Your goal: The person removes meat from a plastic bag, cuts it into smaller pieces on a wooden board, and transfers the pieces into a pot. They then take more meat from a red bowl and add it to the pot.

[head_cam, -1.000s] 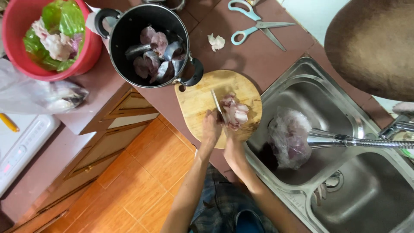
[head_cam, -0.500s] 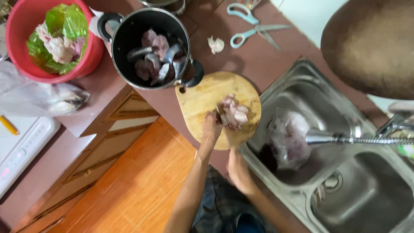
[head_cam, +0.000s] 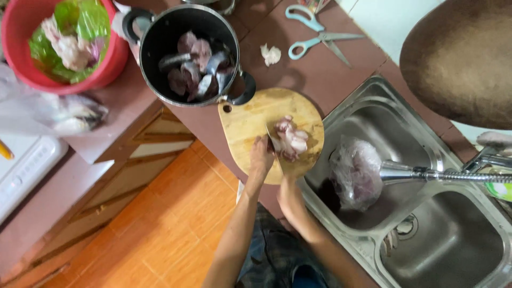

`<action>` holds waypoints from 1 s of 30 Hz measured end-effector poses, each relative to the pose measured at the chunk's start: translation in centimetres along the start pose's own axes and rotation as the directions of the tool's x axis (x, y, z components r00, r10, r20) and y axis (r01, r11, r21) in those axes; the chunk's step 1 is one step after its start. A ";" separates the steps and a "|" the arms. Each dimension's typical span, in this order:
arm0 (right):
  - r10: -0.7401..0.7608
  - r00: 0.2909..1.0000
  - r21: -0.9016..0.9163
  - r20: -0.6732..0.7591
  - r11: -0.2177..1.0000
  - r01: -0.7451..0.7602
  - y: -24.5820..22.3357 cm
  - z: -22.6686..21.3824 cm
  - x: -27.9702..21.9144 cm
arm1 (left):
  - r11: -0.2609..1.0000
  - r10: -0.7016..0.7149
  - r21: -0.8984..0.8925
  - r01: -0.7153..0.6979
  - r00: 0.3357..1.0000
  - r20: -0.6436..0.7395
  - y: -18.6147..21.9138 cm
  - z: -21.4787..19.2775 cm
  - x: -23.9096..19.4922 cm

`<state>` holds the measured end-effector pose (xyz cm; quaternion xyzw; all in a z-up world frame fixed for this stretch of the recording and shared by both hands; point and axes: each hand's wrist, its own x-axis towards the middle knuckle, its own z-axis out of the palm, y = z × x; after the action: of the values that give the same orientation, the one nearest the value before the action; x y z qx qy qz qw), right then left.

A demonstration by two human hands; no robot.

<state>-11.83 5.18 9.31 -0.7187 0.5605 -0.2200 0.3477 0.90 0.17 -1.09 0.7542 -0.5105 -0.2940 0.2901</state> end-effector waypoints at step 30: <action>0.183 0.691 0.472 0.700 0.607 -0.639 17.8 -0.7 -3.1 | 0.998 0.069 -0.023 -0.066 0.987 0.144 4.4 3.8 2.0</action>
<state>-24.78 5.69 -3.25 -0.4070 0.4586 -0.0862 0.7852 -3.95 -3.59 -0.67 0.7105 -0.5527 -0.3428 0.2688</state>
